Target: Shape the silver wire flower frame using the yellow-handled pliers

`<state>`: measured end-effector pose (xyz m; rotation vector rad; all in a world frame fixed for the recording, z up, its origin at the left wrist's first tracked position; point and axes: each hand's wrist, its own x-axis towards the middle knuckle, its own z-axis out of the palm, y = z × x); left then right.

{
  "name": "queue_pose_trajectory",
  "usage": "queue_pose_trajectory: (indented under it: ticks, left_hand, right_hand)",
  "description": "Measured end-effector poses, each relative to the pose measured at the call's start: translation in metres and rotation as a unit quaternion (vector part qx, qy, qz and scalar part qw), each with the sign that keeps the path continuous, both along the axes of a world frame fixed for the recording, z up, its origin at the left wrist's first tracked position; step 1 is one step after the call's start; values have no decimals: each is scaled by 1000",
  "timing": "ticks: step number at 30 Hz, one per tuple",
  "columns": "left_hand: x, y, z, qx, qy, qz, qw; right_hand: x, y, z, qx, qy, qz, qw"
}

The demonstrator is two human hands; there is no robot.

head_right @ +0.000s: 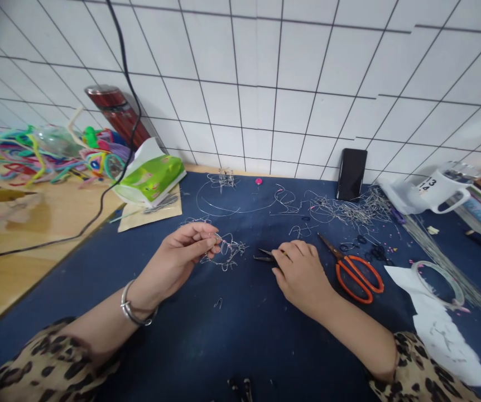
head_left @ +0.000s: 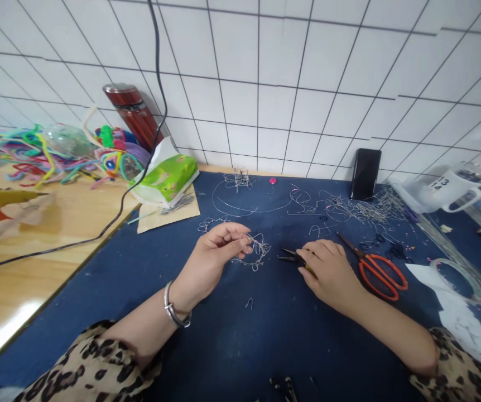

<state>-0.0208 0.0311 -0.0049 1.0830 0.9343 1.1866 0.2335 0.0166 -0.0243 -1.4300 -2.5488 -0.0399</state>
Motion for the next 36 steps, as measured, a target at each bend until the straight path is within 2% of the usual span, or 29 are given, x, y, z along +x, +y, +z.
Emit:
queue_pose_trajectory:
  ticks: [4, 8, 13, 16, 28, 34, 36]
  left_hand:
    - [-2, 2, 0, 3, -7, 0, 1000]
    - [-1, 2, -3, -5, -19, -4, 1000]
    - [0, -2, 1, -2, -38, -24, 999]
    - [-1, -3, 6, -4, -58, -18, 998]
    - [1, -7, 9, -4, -75, -24, 997]
    - [2, -9, 9, -15, -75, -26, 997]
    - [4, -10, 7, -28, -77, -25, 996]
  right_hand:
    - [-13, 0, 7, -32, 27, 50, 998]
    - [-39, 3, 10, -44, 16, 96, 994]
    - [-72, 9, 6, -37, -8, 101, 994]
    - [-83, 11, 3, -37, -19, 109, 993]
    - [-86, 11, -1, -38, -49, 140, 988]
    - [-61, 7, 10, -41, -27, 100, 994]
    - [-50, 2, 14, -55, 14, 83, 995]
